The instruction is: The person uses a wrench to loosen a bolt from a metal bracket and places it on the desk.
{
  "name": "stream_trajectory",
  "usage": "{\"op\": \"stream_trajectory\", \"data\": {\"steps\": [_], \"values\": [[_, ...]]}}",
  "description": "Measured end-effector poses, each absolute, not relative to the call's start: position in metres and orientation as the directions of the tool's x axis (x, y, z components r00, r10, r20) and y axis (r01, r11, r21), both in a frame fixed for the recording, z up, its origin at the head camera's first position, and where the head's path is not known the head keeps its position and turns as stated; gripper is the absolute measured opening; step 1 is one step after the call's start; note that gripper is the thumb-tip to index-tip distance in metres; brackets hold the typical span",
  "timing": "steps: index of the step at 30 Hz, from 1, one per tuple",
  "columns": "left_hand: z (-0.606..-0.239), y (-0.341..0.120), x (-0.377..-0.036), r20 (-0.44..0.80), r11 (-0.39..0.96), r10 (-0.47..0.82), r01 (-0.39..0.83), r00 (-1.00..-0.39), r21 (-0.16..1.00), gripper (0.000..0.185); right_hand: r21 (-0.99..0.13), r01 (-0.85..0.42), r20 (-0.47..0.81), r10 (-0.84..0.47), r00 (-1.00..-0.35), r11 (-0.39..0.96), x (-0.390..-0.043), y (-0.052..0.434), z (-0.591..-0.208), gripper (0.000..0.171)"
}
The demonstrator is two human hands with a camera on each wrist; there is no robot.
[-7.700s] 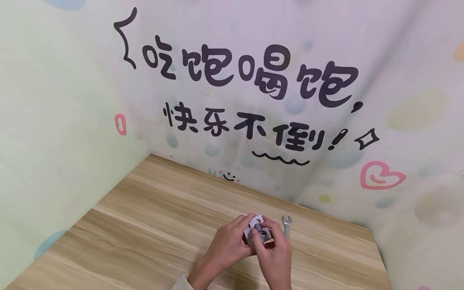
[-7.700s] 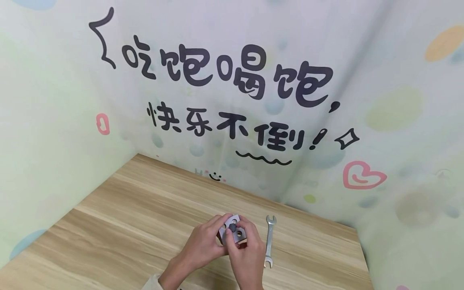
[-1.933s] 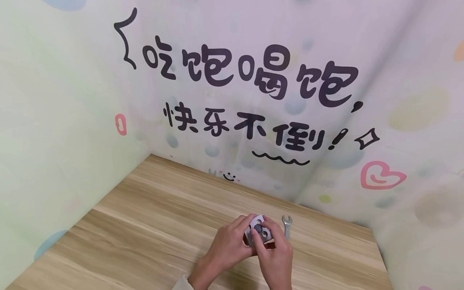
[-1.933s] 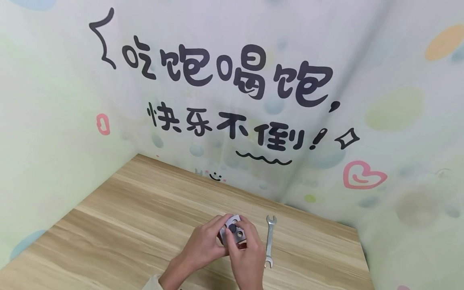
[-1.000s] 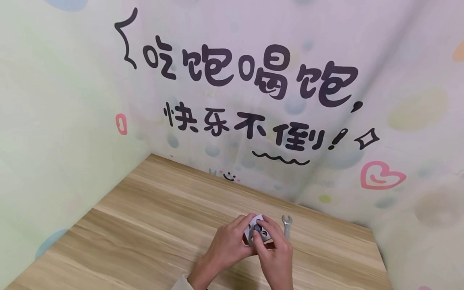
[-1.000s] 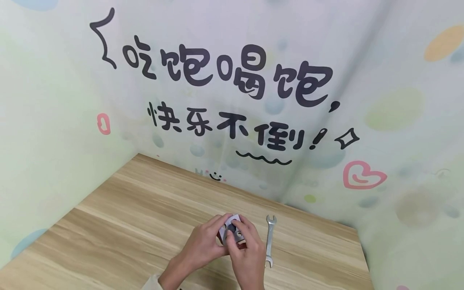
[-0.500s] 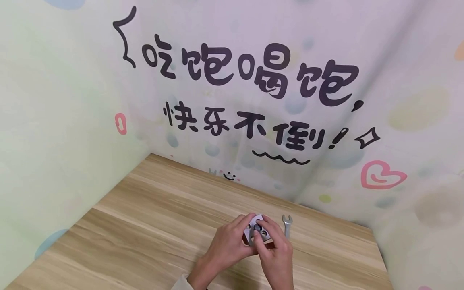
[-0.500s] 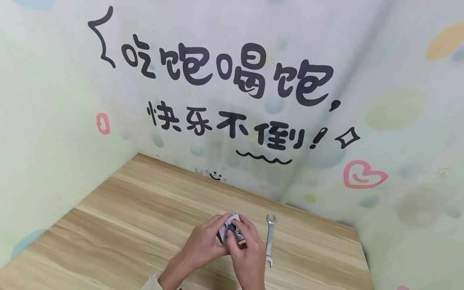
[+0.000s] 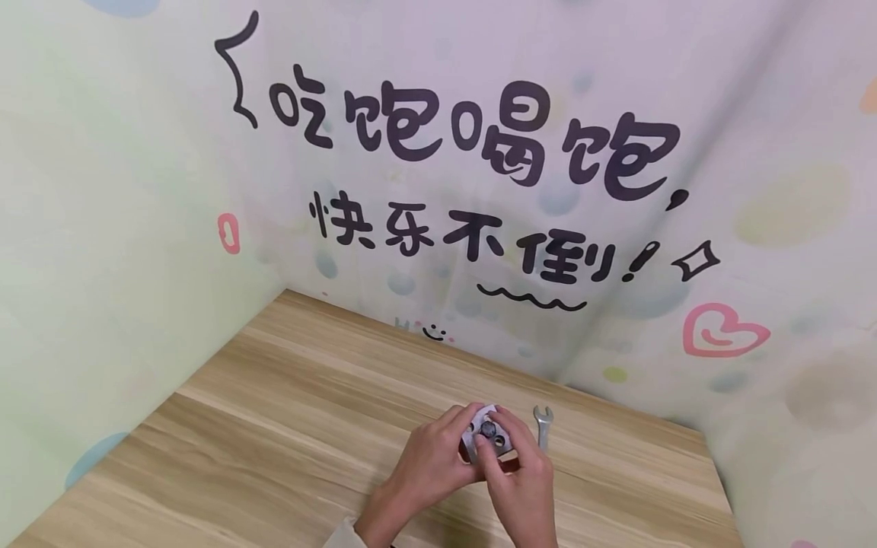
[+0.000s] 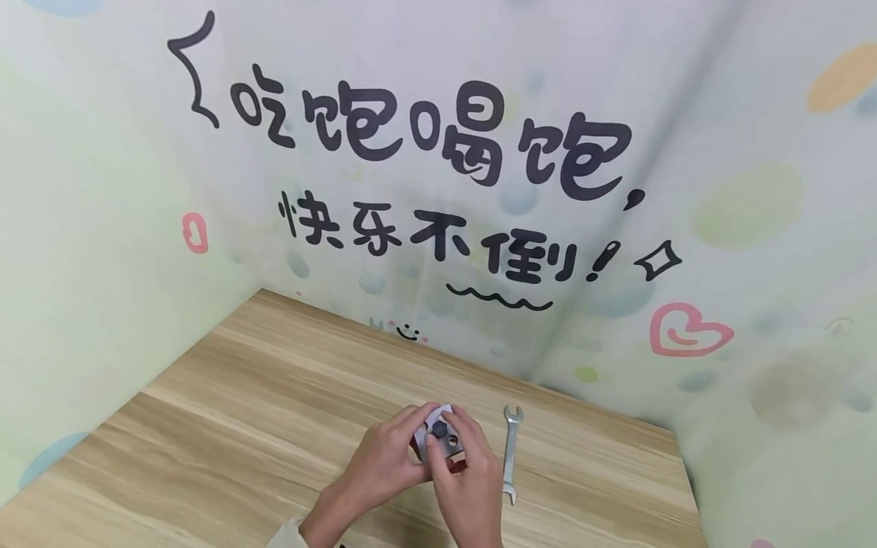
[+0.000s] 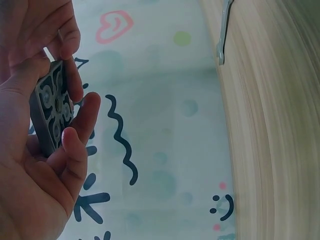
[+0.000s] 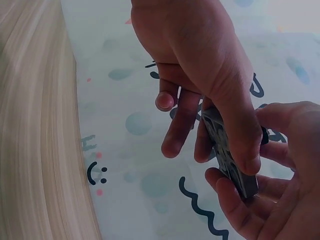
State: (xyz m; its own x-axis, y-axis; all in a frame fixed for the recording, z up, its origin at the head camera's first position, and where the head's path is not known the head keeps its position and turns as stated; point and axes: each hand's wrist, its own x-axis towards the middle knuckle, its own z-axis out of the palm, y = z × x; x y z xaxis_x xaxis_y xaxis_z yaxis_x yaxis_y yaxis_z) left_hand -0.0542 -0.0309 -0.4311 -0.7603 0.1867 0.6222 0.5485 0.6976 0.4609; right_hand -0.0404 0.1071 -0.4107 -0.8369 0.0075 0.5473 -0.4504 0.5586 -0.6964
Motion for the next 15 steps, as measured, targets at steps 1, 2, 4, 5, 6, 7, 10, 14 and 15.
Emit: {"op": "stream_trajectory", "data": {"steps": [1, 2, 4, 5, 6, 7, 10, 14, 15], "values": [[-0.4312, -0.0306, -0.0542, 0.628, 0.699, 0.185, 0.550, -0.756, 0.457, 0.072, -0.699, -0.443, 0.544, 0.015, -0.839, 0.561, -0.0402, 0.1068, -0.4105, 0.037], [-0.4313, -0.0304, -0.0542, 0.633, 0.699, 0.183, 0.552, -0.752, 0.455, 0.071, -0.704, -0.434, 0.540, 0.026, -0.842, 0.563, -0.0399, 0.1065, -0.4103, 0.039], [-0.4313, -0.0299, -0.0541, 0.637, 0.698, 0.182, 0.555, -0.749, 0.453, 0.071, -0.707, -0.414, 0.534, 0.050, -0.844, 0.574, -0.0395, 0.1054, -0.4099, 0.040], [-0.4313, -0.0297, -0.0541, 0.638, 0.698, 0.182, 0.555, -0.748, 0.452, 0.070, -0.706, -0.404, 0.534, 0.063, -0.843, 0.581, -0.0395, 0.1047, -0.4099, 0.040], [-0.4312, -0.0295, -0.0541, 0.639, 0.699, 0.182, 0.555, -0.747, 0.450, 0.070, -0.704, -0.396, 0.536, 0.076, -0.841, 0.589, -0.0396, 0.1039, -0.4099, 0.039], [-0.4310, -0.0293, -0.0540, 0.639, 0.700, 0.184, 0.556, -0.747, 0.449, 0.069, -0.699, -0.388, 0.541, 0.089, -0.837, 0.600, -0.0398, 0.1030, -0.4101, 0.038], [-0.4305, -0.0287, -0.0537, 0.638, 0.698, 0.190, 0.560, -0.746, 0.446, 0.068, -0.662, -0.379, 0.574, 0.113, -0.811, 0.646, -0.0408, 0.1008, -0.4114, 0.036], [-0.4300, -0.0283, -0.0529, 0.641, 0.696, 0.197, 0.566, -0.742, 0.442, 0.067, -0.594, -0.407, 0.643, 0.107, -0.758, 0.694, -0.0423, 0.0998, -0.4137, 0.035], [-0.4299, -0.0283, -0.0528, 0.642, 0.696, 0.197, 0.567, -0.741, 0.440, 0.067, -0.577, -0.421, 0.661, 0.097, -0.744, 0.700, -0.0426, 0.1000, -0.4142, 0.034]]}}
